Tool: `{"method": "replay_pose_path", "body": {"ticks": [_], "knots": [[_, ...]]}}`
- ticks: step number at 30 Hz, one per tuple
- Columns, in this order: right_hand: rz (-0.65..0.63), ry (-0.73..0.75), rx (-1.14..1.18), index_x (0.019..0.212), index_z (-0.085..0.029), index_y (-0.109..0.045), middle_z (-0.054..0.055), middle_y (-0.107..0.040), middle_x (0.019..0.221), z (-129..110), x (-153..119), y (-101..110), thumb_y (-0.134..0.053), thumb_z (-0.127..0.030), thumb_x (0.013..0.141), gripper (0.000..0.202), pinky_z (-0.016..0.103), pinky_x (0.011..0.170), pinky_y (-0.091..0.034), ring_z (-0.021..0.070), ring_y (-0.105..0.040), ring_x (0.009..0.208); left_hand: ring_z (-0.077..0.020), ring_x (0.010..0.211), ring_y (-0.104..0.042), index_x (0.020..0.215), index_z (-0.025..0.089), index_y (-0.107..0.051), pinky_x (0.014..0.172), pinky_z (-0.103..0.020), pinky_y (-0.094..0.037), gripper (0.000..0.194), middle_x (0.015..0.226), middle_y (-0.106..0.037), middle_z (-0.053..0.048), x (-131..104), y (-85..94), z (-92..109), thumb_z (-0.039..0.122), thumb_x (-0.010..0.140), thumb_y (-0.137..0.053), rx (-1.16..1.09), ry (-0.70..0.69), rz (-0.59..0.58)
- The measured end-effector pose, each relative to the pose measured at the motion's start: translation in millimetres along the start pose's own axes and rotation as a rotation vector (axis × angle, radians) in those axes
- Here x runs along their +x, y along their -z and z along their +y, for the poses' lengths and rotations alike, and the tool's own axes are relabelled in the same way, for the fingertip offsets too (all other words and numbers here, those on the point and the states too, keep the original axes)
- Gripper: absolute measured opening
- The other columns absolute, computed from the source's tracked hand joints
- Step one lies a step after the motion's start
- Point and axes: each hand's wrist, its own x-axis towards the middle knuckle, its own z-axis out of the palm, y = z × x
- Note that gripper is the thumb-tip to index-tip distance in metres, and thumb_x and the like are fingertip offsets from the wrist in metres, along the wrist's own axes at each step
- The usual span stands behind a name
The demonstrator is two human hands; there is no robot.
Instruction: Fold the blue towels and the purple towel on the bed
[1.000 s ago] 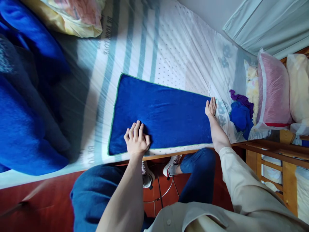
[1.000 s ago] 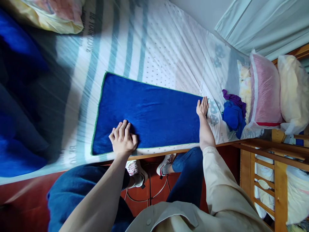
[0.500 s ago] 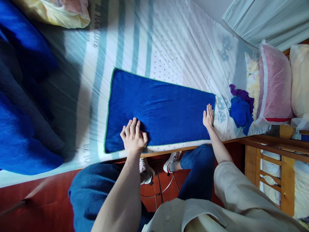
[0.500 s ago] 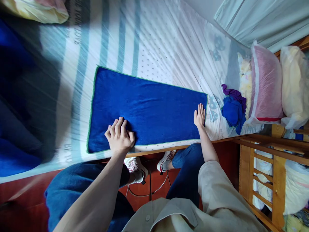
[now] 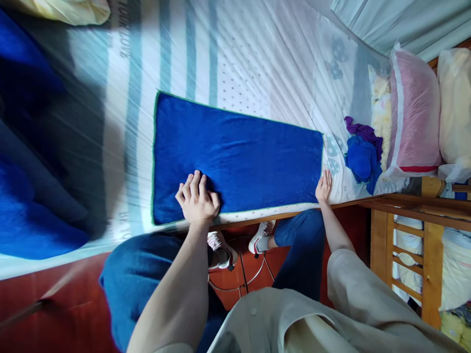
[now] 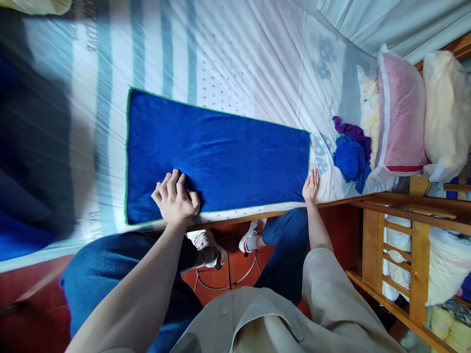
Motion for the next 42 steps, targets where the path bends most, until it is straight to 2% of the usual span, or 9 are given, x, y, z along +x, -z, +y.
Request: {"method": "replay_pose_path", "body": {"ticks": [9, 14, 20, 23, 28, 31, 35, 38, 42], "knots": [[-0.033, -0.064, -0.003, 0.154, -0.008, -0.054, 0.021, -0.045, 0.165, 5, -24, 5, -0.025, -0.035, 0.106, 0.062, 0.051, 0.131, -0.029, 0.0267, -0.035, 0.159, -0.0376, 0.160, -0.030, 0.151, 0.009, -0.052, 0.133, -0.059, -0.008, 0.067, 0.165, -0.044, -0.021, 1, 4.8, 3, 0.030, 0.087, -0.052, -0.003, 0.001, -0.054], [-0.017, -0.114, 0.027, 0.153, -0.008, -0.054, 0.021, -0.047, 0.164, -1, -32, 12, -0.028, -0.032, 0.104, 0.060, 0.056, 0.131, -0.029, 0.0290, -0.034, 0.159, -0.0339, 0.161, -0.028, 0.153, 0.011, -0.052, 0.134, -0.056, -0.010, 0.065, 0.166, -0.044, -0.019, 0, 8.2, 9, 0.031, 0.092, -0.049, 0.039, -0.022, -0.042], [-0.043, -0.037, 0.056, 0.155, -0.013, -0.052, 0.017, -0.046, 0.165, -18, -37, 18, -0.032, -0.032, 0.103, 0.059, 0.055, 0.131, -0.027, 0.0268, -0.034, 0.160, -0.0320, 0.164, -0.020, 0.158, 0.005, -0.045, 0.134, -0.056, -0.007, 0.068, 0.171, -0.034, -0.022, -9, 4.6, 12, 0.033, 0.096, -0.043, 0.107, -0.028, -0.070], [-0.064, -0.023, 0.103, 0.152, -0.011, -0.056, 0.018, -0.046, 0.165, -23, -40, 21, -0.034, -0.030, 0.102, 0.058, 0.055, 0.131, -0.028, 0.0278, -0.035, 0.159, -0.0320, 0.165, -0.019, 0.155, 0.005, -0.050, 0.133, -0.058, -0.009, 0.065, 0.171, -0.033, -0.023, -25, -1.3, 15, 0.031, 0.096, -0.042, 0.109, -0.052, -0.112], [-0.048, -0.002, 0.174, 0.144, -0.009, -0.063, 0.020, -0.052, 0.160, -23, -43, 20, -0.039, -0.027, 0.099, 0.054, 0.053, 0.130, -0.033, 0.0296, -0.044, 0.154, -0.0295, 0.161, -0.032, 0.146, 0.015, -0.062, 0.132, -0.058, -0.014, 0.056, 0.163, -0.049, -0.018, -71, -13.2, 25, 0.028, 0.095, -0.044, -0.031, -0.283, -0.386], [-0.031, 0.010, 0.184, 0.140, -0.010, -0.065, 0.019, -0.055, 0.158, -23, -45, 20, -0.040, -0.026, 0.098, 0.052, 0.054, 0.128, -0.036, 0.0306, -0.048, 0.151, -0.0295, 0.159, -0.036, 0.142, 0.020, -0.066, 0.133, -0.057, -0.012, 0.053, 0.158, -0.056, -0.014, -97, -18.7, 35, 0.025, 0.092, -0.049, -0.142, -0.311, -0.468], [-0.032, 0.056, 0.193, 0.136, -0.010, -0.067, 0.019, -0.059, 0.154, -27, -46, 24, -0.039, -0.027, 0.099, 0.049, 0.056, 0.125, -0.040, 0.0317, -0.052, 0.146, -0.0315, 0.154, -0.042, 0.133, 0.023, -0.072, 0.133, -0.058, -0.013, 0.049, 0.154, -0.061, -0.011, -113, -21.1, 50, 0.021, 0.087, -0.054, -0.258, -0.266, -0.526], [-0.054, 0.109, 0.189, 0.132, -0.012, -0.069, 0.018, -0.061, 0.152, -34, -47, 29, -0.037, -0.028, 0.101, 0.048, 0.055, 0.124, -0.042, 0.0313, -0.054, 0.144, -0.0339, 0.143, -0.053, 0.117, 0.024, -0.077, 0.129, -0.058, -0.025, 0.037, 0.142, -0.070, -0.011, -114, -24.5, 63, 0.022, 0.086, -0.059, -0.363, -0.170, -0.585], [-0.127, 0.194, 0.182, 0.129, -0.014, -0.071, 0.016, -0.063, 0.150, -54, -46, 32, -0.034, -0.027, 0.103, 0.046, 0.051, 0.124, -0.043, 0.0286, -0.056, 0.141, -0.0314, 0.117, -0.068, 0.105, 0.021, -0.077, 0.120, -0.050, -0.043, 0.022, 0.109, -0.079, -0.012, -113, -36.1, 75, 0.030, 0.088, -0.065, -0.636, 0.207, -0.591]]}}
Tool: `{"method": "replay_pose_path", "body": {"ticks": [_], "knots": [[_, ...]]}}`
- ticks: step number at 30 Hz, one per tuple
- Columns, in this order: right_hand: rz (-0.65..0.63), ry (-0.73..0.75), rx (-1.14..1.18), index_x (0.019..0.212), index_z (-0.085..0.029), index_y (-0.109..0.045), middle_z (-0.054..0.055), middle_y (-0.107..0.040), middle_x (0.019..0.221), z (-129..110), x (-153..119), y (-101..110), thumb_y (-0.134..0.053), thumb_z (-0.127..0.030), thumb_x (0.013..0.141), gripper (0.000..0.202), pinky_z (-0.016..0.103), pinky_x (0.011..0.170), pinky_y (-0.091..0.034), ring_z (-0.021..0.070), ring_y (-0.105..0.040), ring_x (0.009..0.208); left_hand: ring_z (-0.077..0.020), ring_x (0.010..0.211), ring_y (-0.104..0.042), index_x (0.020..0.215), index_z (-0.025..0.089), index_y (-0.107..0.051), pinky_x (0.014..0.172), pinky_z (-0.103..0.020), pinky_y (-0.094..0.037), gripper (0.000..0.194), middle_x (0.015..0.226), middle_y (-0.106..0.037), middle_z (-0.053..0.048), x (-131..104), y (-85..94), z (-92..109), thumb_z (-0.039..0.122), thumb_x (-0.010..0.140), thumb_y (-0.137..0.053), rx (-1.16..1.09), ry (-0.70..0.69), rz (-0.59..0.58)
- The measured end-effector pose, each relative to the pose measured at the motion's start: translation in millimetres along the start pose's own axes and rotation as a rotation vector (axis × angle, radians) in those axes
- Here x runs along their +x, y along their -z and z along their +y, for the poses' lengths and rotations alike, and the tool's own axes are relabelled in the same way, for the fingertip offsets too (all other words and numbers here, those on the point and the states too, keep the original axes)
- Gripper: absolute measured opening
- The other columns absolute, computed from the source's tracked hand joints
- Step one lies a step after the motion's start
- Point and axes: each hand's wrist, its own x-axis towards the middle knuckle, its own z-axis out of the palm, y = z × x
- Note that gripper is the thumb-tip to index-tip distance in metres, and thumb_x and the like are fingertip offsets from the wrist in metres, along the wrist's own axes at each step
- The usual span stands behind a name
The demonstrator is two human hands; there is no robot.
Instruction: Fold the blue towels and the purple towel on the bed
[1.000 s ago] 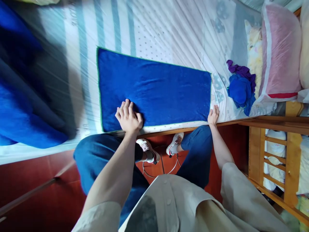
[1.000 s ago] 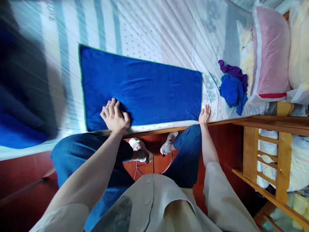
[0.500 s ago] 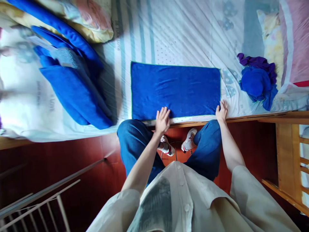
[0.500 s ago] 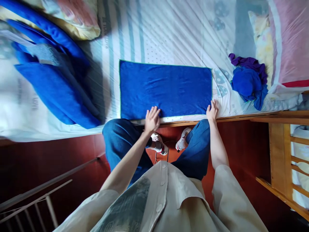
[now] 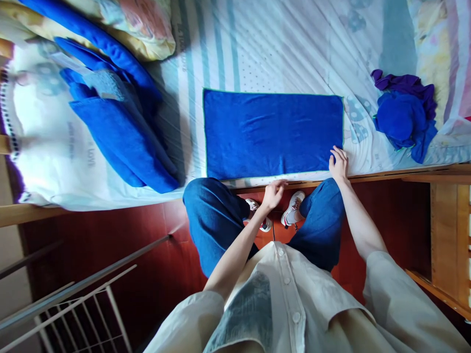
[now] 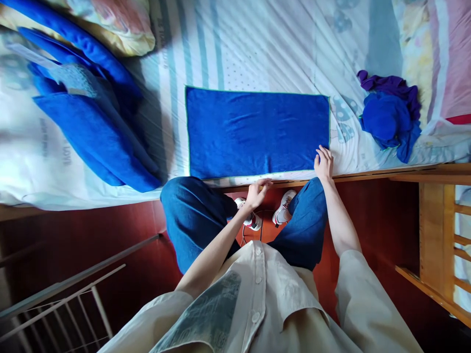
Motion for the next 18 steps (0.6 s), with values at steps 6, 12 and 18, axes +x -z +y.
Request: {"method": "replay_pose_path", "body": {"ticks": [6, 12, 18], "knots": [[-0.149, 0.156, 0.052, 0.135, -0.019, -0.069, 0.010, -0.063, 0.151, -52, 43, -26, -0.033, -0.029, 0.107, 0.046, 0.053, 0.129, -0.036, 0.0272, -0.050, 0.146, -0.0219, 0.098, -0.074, 0.114, 0.017, -0.072, 0.100, -0.039, -0.056, 0.028, 0.110, -0.079, -0.011, 7, -7.4, -3, 0.029, 0.089, -0.068, -0.625, 0.353, 0.049], [-0.239, 0.301, 0.095, 0.146, -0.017, -0.060, 0.013, -0.060, 0.152, -108, 130, -66, -0.038, -0.040, 0.109, 0.049, 0.056, 0.134, -0.025, 0.0300, -0.043, 0.152, -0.0232, 0.135, -0.063, 0.103, 0.021, -0.069, 0.106, -0.037, -0.055, 0.014, 0.143, -0.069, -0.009, 9, -5.7, 6, 0.029, 0.097, -0.058, -0.919, 0.448, 0.066], [-0.258, 0.419, 0.132, 0.148, -0.011, -0.055, 0.016, -0.057, 0.154, -146, 206, -105, -0.035, -0.043, 0.111, 0.053, 0.056, 0.132, -0.027, 0.0299, -0.043, 0.153, -0.0247, 0.148, -0.052, 0.094, 0.021, -0.065, 0.114, -0.039, -0.050, 0.010, 0.151, -0.063, -0.008, 10, -17.7, 10, 0.028, 0.098, -0.058, -1.001, 0.411, 0.067]]}}
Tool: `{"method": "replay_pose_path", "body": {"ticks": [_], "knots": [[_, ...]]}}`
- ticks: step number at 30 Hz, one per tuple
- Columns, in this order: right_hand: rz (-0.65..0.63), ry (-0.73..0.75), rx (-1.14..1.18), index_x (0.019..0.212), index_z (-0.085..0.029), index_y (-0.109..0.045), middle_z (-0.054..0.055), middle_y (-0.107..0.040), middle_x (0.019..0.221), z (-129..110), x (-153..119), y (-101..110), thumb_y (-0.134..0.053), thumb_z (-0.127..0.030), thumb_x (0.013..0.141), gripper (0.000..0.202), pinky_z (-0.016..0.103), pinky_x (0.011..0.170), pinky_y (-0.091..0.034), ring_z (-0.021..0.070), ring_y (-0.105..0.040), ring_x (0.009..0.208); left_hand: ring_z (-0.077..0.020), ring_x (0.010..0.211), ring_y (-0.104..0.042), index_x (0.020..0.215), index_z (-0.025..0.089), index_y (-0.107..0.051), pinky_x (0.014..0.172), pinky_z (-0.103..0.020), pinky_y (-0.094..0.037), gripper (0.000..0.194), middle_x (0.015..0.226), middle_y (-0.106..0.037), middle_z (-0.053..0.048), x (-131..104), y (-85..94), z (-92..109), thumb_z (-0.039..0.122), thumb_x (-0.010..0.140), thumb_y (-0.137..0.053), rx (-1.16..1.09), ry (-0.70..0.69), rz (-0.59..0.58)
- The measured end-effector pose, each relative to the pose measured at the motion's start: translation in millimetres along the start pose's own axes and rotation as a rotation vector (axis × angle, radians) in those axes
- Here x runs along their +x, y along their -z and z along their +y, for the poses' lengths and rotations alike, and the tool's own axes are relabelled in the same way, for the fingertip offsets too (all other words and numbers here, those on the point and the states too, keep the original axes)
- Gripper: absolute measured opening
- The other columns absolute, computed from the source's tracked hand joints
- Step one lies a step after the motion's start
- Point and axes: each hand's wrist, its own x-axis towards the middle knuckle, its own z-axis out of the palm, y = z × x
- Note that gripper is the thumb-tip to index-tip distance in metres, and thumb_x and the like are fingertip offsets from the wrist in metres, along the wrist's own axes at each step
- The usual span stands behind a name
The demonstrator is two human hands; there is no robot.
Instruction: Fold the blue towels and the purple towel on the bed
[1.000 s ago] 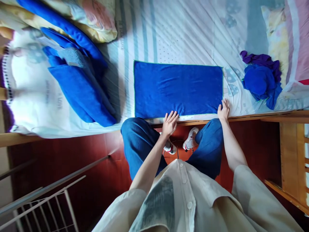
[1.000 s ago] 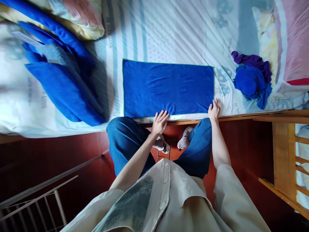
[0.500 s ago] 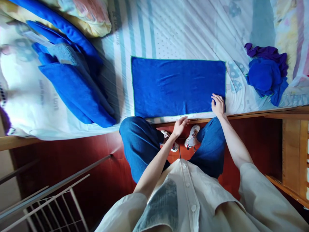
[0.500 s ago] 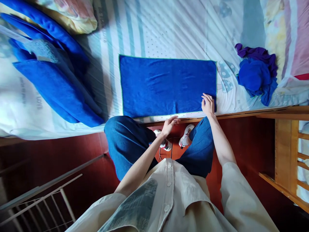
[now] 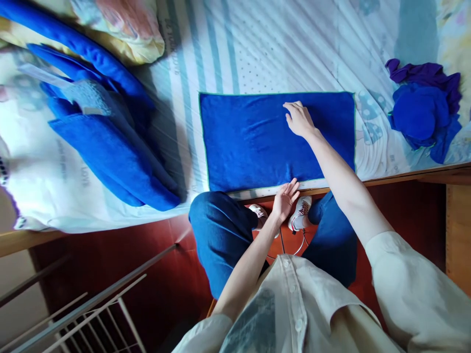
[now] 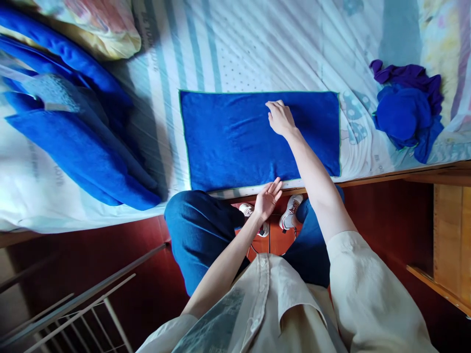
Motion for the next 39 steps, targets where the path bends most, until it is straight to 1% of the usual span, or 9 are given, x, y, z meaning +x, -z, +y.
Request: {"method": "replay_pose_path", "body": {"ticks": [5, 9, 14, 19, 22, 27, 31, 34, 39], "knots": [[0.005, 0.007, 0.010, 0.142, -0.012, -0.056, 0.014, -0.059, 0.150, 23, 53, -13, -0.029, -0.051, 0.113, 0.055, 0.057, 0.131, -0.029, 0.0297, -0.045, 0.151, -0.0274, 0.152, -0.048, 0.090, 0.020, -0.064, 0.119, -0.044, -0.045, 0.005, 0.155, -0.060, -0.009, 2, -3.2, -9, 0.023, 0.094, -0.063, -0.057, -0.010, 0.038], [0.005, 0.011, -0.006, 0.131, -0.015, -0.060, 0.011, -0.063, 0.142, 38, 78, -14, -0.034, -0.060, 0.111, 0.056, 0.052, 0.128, -0.037, 0.0298, -0.051, 0.146, -0.0286, 0.155, -0.044, 0.090, 0.021, -0.064, 0.122, -0.046, -0.042, 0.005, 0.157, -0.058, -0.008, 5, -4.9, -9, 0.024, 0.092, -0.067, -0.083, 0.007, 0.033], [0.030, 0.012, -0.017, 0.116, -0.012, -0.067, 0.013, -0.065, 0.133, 40, 86, -13, -0.034, -0.063, 0.110, 0.060, 0.045, 0.128, -0.038, 0.0309, -0.052, 0.144, -0.0301, 0.151, -0.048, 0.087, 0.020, -0.060, 0.121, -0.048, -0.044, 0.012, 0.156, -0.058, -0.010, 3, -6.7, -12, 0.025, 0.092, -0.071, -0.105, 0.029, 0.077], [0.004, -0.126, -0.024, 0.109, -0.014, -0.067, 0.015, -0.063, 0.132, 27, 75, -4, -0.041, -0.065, 0.107, 0.057, 0.057, 0.124, -0.037, 0.0370, -0.047, 0.145, -0.0301, 0.144, -0.057, 0.090, 0.018, -0.061, 0.117, -0.046, -0.048, 0.015, 0.149, -0.065, -0.014, -3, -11.3, -14, 0.027, 0.092, -0.074, -0.104, 0.015, 0.162], [0.004, -0.180, 0.017, 0.111, -0.019, -0.064, 0.013, -0.065, 0.126, 13, 66, 12, -0.047, -0.062, 0.106, 0.047, 0.060, 0.120, -0.037, 0.0363, -0.050, 0.141, -0.0295, 0.140, -0.061, 0.092, 0.017, -0.064, 0.114, -0.044, -0.049, 0.014, 0.142, -0.069, -0.015, -7, -14.5, -11, 0.027, 0.092, -0.074, -0.095, 0.015, 0.183], [0.028, -0.207, 0.086, 0.110, -0.023, -0.059, 0.010, -0.066, 0.113, -14, 58, 47, -0.064, -0.054, 0.100, 0.033, 0.057, 0.115, -0.040, 0.0336, -0.058, 0.125, -0.0274, 0.131, -0.067, 0.093, 0.017, -0.068, 0.107, -0.040, -0.052, 0.015, 0.133, -0.074, -0.014, -16, -15.9, -8, 0.029, 0.089, -0.076, -0.051, 0.000, 0.195], [0.045, -0.195, 0.116, 0.109, -0.025, -0.057, 0.008, -0.065, 0.110, -31, 48, 77, -0.070, -0.047, 0.096, 0.029, 0.053, 0.113, -0.043, 0.0319, -0.058, 0.121, -0.0276, 0.125, -0.069, 0.089, 0.018, -0.068, 0.105, -0.039, -0.052, 0.033, 0.123, -0.078, -0.013, -28, -12.2, -8, 0.040, 0.076, -0.089, 0.011, -0.035, 0.141], [0.077, -0.163, 0.133, 0.107, -0.024, -0.059, 0.007, -0.065, 0.111, -41, 37, 101, -0.074, -0.044, 0.092, 0.029, 0.051, 0.112, -0.045, 0.0303, -0.059, 0.119, -0.0271, 0.118, -0.071, 0.079, 0.018, -0.065, 0.103, -0.038, -0.052, 0.047, 0.109, -0.080, -0.011, -42, -7.7, -9, 0.048, 0.063, -0.097, 0.080, -0.069, 0.116], [0.151, -0.170, 0.185, 0.098, -0.023, -0.062, 0.006, -0.066, 0.102, -57, 11, 144, -0.082, -0.032, 0.080, 0.028, 0.046, 0.104, -0.050, 0.0270, -0.061, 0.107, -0.0242, 0.107, -0.073, 0.073, 0.018, -0.063, 0.096, -0.035, -0.054, 0.055, 0.095, -0.078, -0.007, -74, 5.8, -6, 0.055, 0.055, -0.099, 0.225, -0.140, 0.081]]}}
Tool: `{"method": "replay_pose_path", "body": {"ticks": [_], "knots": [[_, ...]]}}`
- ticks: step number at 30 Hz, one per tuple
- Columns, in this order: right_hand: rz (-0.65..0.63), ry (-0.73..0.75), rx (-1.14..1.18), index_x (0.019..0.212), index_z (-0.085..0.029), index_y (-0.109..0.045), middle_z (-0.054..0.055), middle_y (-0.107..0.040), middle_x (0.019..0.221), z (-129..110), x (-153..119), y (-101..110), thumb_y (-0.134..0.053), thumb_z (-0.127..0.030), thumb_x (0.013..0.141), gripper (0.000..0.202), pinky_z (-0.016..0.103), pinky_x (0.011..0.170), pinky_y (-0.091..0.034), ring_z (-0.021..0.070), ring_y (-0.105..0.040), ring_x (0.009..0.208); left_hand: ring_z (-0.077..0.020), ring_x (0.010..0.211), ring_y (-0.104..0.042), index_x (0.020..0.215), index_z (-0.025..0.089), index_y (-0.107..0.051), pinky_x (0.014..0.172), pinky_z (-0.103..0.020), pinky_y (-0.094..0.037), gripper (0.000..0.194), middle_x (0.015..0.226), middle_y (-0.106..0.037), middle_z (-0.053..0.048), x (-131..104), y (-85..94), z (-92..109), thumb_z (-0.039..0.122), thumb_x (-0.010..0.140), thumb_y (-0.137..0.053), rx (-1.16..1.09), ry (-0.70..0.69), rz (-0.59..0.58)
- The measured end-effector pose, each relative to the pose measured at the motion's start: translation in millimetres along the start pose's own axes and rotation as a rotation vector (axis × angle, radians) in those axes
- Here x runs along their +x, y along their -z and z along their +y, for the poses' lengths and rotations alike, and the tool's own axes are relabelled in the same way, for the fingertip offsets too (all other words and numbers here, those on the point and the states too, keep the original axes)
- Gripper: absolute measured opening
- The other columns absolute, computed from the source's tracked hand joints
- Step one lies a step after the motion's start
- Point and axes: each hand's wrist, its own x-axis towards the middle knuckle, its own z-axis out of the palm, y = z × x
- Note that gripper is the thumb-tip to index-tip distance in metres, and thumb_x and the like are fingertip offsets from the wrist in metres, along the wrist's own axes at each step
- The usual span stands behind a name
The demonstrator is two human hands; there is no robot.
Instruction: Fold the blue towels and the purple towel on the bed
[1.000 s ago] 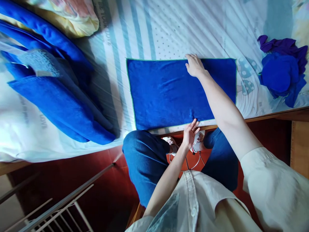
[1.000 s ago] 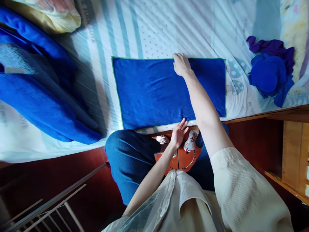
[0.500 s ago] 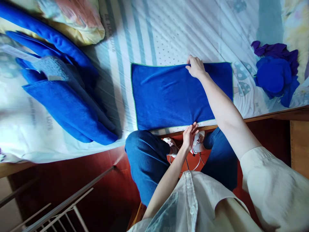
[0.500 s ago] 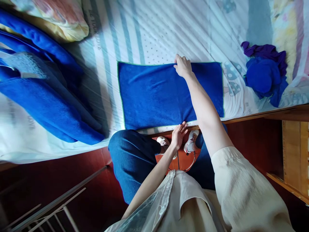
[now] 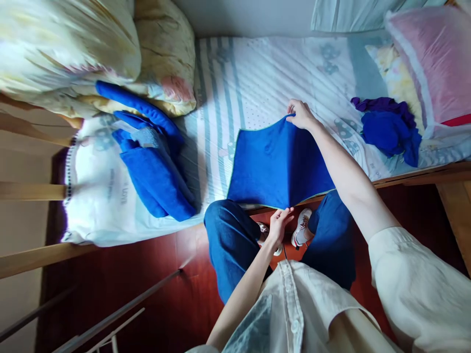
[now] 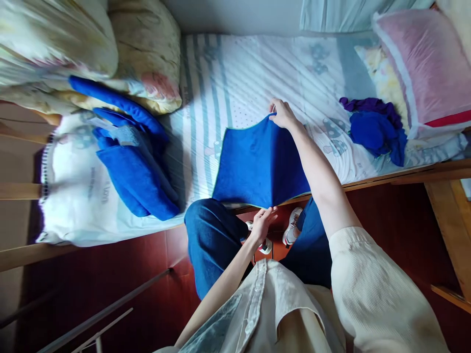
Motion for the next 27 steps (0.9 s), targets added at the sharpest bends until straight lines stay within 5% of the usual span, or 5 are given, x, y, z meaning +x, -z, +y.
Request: {"method": "replay_pose_path", "body": {"ticks": [5, 10, 15, 20, 27], "knots": [[0.066, -0.037, 0.189, 0.086, -0.022, -0.060, 0.000, -0.062, 0.083, -18, -34, 42, -0.087, -0.028, 0.064, 0.035, 0.040, 0.091, -0.054, 0.0222, -0.061, 0.090, -0.0191, 0.089, -0.072, 0.076, 0.018, -0.068, 0.085, -0.032, -0.055, 0.057, 0.085, -0.075, -0.003, -30, 21.9, 9, 0.058, 0.050, -0.100, 0.095, -0.092, 0.028], [0.136, -0.147, 0.528, 0.080, -0.022, -0.055, -0.002, -0.060, 0.077, -26, -99, 81, -0.092, -0.028, 0.056, 0.044, 0.034, 0.083, -0.052, 0.0182, -0.061, 0.084, -0.0109, 0.071, -0.064, 0.071, 0.018, -0.067, 0.070, -0.024, -0.051, 0.055, 0.077, -0.070, 0.000, -57, 38.5, 38, 0.057, 0.049, -0.099, 0.132, -0.250, 0.064], [0.223, -0.228, 0.703, 0.075, -0.023, -0.049, -0.002, -0.062, 0.077, -29, -172, 119, -0.100, -0.037, 0.048, 0.059, 0.027, 0.072, -0.048, 0.0149, -0.059, 0.081, -0.0082, 0.062, -0.050, 0.070, 0.019, -0.067, 0.062, -0.022, -0.041, 0.048, 0.066, -0.058, 0.004, -73, 45.6, 104, 0.054, 0.056, -0.097, 0.230, -0.539, 0.062], [0.284, -0.265, 0.827, 0.072, -0.023, -0.046, -0.004, -0.059, 0.073, -42, -222, 147, -0.103, -0.039, 0.039, 0.068, 0.020, 0.058, -0.039, 0.0106, -0.055, 0.073, -0.0112, 0.068, -0.052, 0.074, 0.020, -0.064, 0.067, -0.024, -0.043, 0.050, 0.070, -0.058, 0.003, -87, 30.4, 186, 0.057, 0.057, -0.095, 0.363, -0.843, 0.062], [0.079, -0.301, 0.879, 0.072, -0.022, -0.051, -0.005, -0.058, 0.069, -72, -281, 164, -0.106, -0.035, 0.037, 0.067, 0.021, 0.052, -0.038, 0.0079, -0.051, 0.062, -0.0109, 0.066, -0.053, 0.078, 0.019, -0.062, 0.064, -0.023, -0.040, 0.053, 0.069, -0.056, 0.004, -123, -3.2, 260, 0.059, 0.061, -0.093, 0.407, -1.078, 0.034]]}}
